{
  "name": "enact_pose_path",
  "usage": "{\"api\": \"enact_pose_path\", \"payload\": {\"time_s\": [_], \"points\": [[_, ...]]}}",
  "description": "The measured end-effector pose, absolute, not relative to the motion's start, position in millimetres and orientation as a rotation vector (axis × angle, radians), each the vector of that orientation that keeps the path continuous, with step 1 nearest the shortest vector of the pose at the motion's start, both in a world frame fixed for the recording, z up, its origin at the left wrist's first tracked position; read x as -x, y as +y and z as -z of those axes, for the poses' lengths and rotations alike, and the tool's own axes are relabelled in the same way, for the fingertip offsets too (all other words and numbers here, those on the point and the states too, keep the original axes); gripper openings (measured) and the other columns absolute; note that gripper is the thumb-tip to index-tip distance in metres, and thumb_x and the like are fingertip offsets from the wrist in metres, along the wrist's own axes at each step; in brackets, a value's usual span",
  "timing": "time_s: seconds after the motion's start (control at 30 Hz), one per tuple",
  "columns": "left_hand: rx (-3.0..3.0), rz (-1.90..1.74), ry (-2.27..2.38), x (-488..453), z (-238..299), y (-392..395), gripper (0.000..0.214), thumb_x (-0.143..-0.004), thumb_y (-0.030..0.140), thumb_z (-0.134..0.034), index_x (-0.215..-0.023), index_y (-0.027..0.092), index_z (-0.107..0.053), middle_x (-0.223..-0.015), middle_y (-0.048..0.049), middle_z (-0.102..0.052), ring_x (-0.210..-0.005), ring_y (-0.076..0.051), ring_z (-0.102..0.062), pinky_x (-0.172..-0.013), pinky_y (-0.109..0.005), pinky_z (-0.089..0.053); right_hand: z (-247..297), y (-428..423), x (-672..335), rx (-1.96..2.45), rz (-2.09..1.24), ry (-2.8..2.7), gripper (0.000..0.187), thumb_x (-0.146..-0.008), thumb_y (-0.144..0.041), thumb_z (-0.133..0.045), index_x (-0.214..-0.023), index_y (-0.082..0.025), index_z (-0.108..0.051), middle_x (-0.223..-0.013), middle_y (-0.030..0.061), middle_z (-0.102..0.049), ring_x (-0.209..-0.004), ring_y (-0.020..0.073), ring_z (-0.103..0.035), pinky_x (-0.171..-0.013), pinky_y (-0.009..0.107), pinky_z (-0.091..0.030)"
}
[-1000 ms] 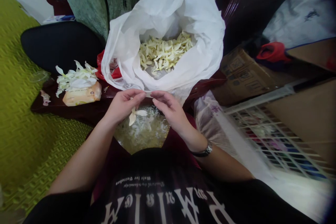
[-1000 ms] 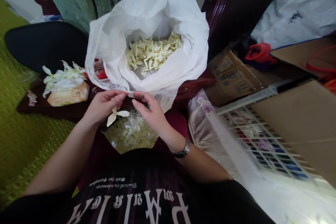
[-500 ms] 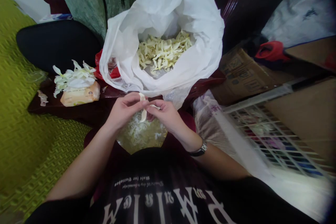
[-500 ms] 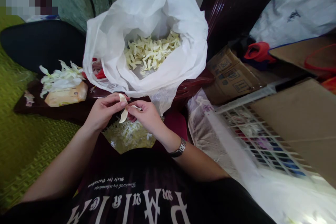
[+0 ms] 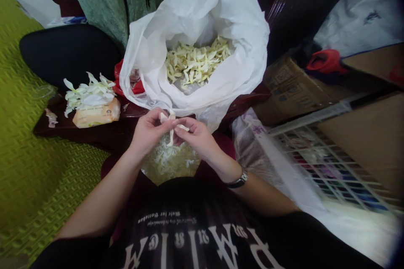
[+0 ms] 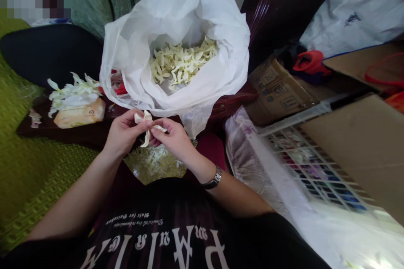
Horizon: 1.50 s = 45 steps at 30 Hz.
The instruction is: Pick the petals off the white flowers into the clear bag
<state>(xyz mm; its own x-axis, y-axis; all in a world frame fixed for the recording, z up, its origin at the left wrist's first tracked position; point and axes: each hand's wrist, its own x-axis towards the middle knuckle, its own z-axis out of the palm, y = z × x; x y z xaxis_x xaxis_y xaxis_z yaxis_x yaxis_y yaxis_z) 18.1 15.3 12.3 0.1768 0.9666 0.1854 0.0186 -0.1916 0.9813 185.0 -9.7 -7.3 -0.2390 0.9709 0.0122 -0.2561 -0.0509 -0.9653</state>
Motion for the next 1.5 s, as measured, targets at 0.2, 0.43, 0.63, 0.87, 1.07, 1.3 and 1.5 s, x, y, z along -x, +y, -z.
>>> {"api": "enact_pose_path", "payload": {"time_s": [0.2, 0.43, 0.63, 0.87, 1.07, 1.3, 1.5], "points": [[-1.523, -1.181, 0.980, -18, -13, 16, 0.021, -0.080, 0.041, -0.081, -0.076, 0.020, -0.077, -0.084, -0.0027, -0.063, -0.081, -0.016, -0.058, -0.077, -0.029, -0.046, 6, -10, -187, 0.965, -1.429, -1.213, 0.034, -0.079, -0.053, -0.078, -0.090, -0.023, -0.067, -0.060, -0.0041, -0.065, -0.057, 0.0150, -0.063, -0.062, 0.032, -0.058], [-1.439, -1.229, 0.979, -19, -6, 17, 0.036, -0.072, 0.036, -0.088, -0.066, 0.018, -0.058, -0.071, 0.0025, -0.054, -0.067, -0.012, -0.052, -0.065, -0.026, -0.042, 7, -10, -184, 0.929, -1.468, -1.218, 0.031, -0.081, -0.050, -0.077, -0.093, -0.024, -0.068, -0.066, -0.0020, -0.067, -0.062, 0.0169, -0.066, -0.065, 0.034, -0.059], [-1.333, -1.195, 0.989, -24, -3, 14, 0.042, -0.069, 0.041, -0.089, -0.070, 0.019, -0.053, -0.070, 0.0037, -0.057, -0.061, -0.012, -0.053, -0.059, -0.025, -0.043, 5, -8, -183, 0.911, -1.482, -1.133, 0.031, -0.076, -0.045, -0.080, -0.095, -0.025, -0.068, -0.085, -0.0007, -0.070, -0.068, 0.0155, -0.064, -0.064, 0.032, -0.060], [-1.270, -1.170, 1.010, -23, -7, 13, 0.046, -0.066, 0.038, -0.091, -0.069, 0.018, -0.050, -0.070, 0.0044, -0.058, -0.060, -0.009, -0.051, -0.058, -0.022, -0.040, 9, -7, -182, 0.811, -1.531, -1.018, 0.029, -0.074, -0.049, -0.080, -0.088, -0.024, -0.071, -0.090, 0.0014, -0.071, -0.088, 0.0191, -0.067, -0.074, 0.032, -0.060], [-1.195, -1.141, 0.983, -23, -6, 12, 0.041, -0.068, 0.039, -0.091, -0.076, 0.020, -0.055, -0.059, 0.0063, -0.057, -0.047, -0.008, -0.047, -0.047, -0.021, -0.036, 9, -7, -179, 0.870, -1.444, -0.949, 0.037, -0.069, -0.055, -0.084, -0.081, -0.025, -0.065, -0.075, -0.0017, -0.066, -0.070, 0.0149, -0.060, -0.075, 0.032, -0.057], [-1.094, -1.302, 0.988, -12, -7, 20, 0.043, -0.070, 0.039, -0.089, -0.080, 0.023, -0.050, -0.054, 0.0101, -0.051, -0.036, -0.004, -0.035, -0.035, -0.019, -0.025, 10, 5, -195, 0.809, -1.211, -0.780, 0.028, -0.082, -0.049, -0.075, -0.083, -0.025, -0.061, -0.093, 0.0013, -0.071, -0.085, 0.0166, -0.066, -0.089, 0.036, -0.055], [-1.128, -1.303, 1.000, -2, -10, 24, 0.040, -0.068, 0.036, -0.090, -0.078, 0.021, -0.054, -0.054, 0.0086, -0.053, -0.037, -0.005, -0.037, -0.035, -0.019, -0.025, 16, 14, -219, 0.890, -1.132, -0.900, 0.030, -0.082, -0.051, -0.078, -0.086, -0.025, -0.064, -0.078, -0.0011, -0.071, -0.075, 0.0165, -0.067, -0.083, 0.035, -0.056]]}}
